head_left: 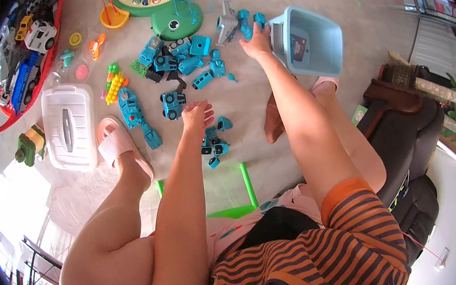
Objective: The person assembles toy vehicle parts by hand while sitting on the floor, connecting various blue plastic blocks and wheels, and placing some pieces into a blue plastic bin.
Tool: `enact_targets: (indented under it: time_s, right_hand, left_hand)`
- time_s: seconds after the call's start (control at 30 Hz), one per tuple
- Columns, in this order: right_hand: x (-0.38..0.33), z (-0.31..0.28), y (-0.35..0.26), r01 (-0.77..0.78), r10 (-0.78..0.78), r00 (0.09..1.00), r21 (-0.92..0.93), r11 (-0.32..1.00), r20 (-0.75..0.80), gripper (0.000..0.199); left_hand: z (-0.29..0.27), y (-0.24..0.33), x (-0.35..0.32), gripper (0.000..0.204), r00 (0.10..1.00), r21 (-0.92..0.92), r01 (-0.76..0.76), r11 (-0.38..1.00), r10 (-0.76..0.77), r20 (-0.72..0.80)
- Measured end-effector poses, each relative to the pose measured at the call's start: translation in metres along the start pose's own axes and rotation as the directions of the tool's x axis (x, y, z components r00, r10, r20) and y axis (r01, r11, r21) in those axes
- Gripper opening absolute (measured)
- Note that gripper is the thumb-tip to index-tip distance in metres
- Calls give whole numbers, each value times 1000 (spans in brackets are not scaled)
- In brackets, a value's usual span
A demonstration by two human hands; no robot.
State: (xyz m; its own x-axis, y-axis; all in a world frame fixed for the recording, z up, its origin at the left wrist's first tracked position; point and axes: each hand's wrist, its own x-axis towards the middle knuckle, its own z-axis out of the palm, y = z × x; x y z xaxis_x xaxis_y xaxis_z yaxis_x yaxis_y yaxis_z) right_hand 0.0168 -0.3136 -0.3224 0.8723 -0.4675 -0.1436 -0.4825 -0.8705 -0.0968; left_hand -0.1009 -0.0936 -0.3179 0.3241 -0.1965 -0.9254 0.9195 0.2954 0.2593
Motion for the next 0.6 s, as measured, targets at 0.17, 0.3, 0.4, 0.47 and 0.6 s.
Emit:
enact_targets:
  time_s: [0.17, 0.3, 0.4, 0.47, 0.6]
  right_hand:
    - [-17, 5, -5, -22, 9, 991, 100, 995, 132, 58]
    - [-31, 13, 14, -76, 67, 995, 143, 987, 69, 41]
    - [-54, 10, 14, -16, 54, 998, 612, 791, -44, 41]
    - [-68, 0, 15, 14, -97, 991, 638, 770, 96, 38]
    - [-96, -44, -6, 275, -511, 786, 543, 793, 348, 36]
  left_hand:
    - [-3, 5, 1, 21, 998, -8, -42, 999, 42, 37]
    - [10, 11, -2, 21, 998, -19, -38, 999, 38, 49]
    - [11, 12, -4, 31, 995, -44, -62, 997, 65, 71]
    - [14, 16, -8, 47, 991, -183, -77, 980, 95, 92]
    - [2, 26, -3, 56, 996, -370, -41, 928, 67, 58]
